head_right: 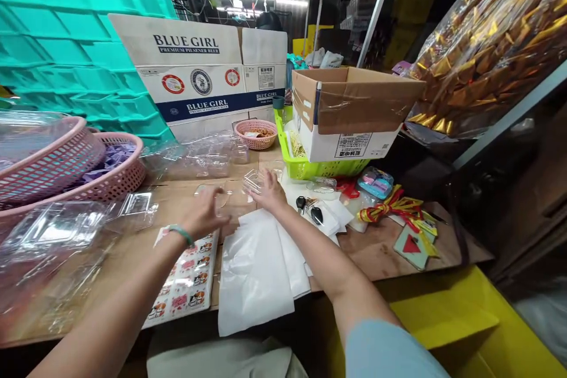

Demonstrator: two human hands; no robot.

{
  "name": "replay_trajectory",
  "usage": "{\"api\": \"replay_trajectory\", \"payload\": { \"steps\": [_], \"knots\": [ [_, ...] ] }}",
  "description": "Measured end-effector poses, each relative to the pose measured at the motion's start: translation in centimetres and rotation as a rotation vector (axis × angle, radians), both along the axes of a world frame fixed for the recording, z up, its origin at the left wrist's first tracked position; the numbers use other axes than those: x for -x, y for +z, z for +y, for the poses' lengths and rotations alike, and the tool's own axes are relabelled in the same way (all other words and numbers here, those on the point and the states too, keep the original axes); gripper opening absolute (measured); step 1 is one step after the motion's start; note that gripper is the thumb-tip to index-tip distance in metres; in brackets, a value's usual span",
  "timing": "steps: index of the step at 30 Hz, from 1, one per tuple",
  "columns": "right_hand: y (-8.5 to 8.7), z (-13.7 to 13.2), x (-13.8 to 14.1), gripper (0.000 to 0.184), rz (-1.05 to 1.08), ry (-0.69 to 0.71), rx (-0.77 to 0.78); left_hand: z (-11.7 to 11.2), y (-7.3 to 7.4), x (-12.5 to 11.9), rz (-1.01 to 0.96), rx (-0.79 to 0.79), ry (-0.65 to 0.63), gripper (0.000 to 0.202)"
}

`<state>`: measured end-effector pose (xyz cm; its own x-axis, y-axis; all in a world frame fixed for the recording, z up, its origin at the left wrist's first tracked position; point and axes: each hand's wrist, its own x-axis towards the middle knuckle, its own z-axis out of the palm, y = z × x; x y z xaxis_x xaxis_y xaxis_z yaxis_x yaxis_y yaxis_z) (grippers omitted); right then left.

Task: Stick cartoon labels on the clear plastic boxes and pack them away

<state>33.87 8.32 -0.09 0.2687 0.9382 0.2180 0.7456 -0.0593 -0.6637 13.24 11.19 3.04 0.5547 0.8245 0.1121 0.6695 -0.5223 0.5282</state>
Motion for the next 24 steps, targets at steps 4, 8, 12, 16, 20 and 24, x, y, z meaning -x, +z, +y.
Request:
{"api": "replay_trajectory", "payload": {
  "steps": [4, 8, 12, 16, 20, 24],
  "knots": [
    [-0.9, 0.6, 0.2, 0.086, 0.112, 0.025, -0.014, -1.1, 0.2, 1.5, -0.909, 0.594, 0.291, 0.052],
    [0.4, -1.1, 1.1, 0.079, 0.434, 0.057, -0.05, -2.9, 0.2, 0.7, -1.478, 1.116, 0.308, 0.056],
    [1.1, -4.5, 2.7, 0.067, 1.141, 0.162, -0.017, -4.8, 0.0, -0.9, -1.64, 1.308, 0.043, 0.06],
    [0.3, -7.7, 3.8, 0.076, 0.858, -0.052, -0.161, -7.0, -0.6, -1.6, -1.57, 1.314, 0.059, 0.047],
    [-0.6, -9.7, 3.8, 0.081, 0.357, -0.161, -0.26, -8.6, -1.3, -1.7, -1.577, 1.288, 0.111, 0.046],
    [-0.8, -11.6, 4.2, 0.087, 0.134, -0.013, -0.212, -8.9, -1.9, -1.8, -1.541, 1.377, 0.066, 0.049]
  ]
}}
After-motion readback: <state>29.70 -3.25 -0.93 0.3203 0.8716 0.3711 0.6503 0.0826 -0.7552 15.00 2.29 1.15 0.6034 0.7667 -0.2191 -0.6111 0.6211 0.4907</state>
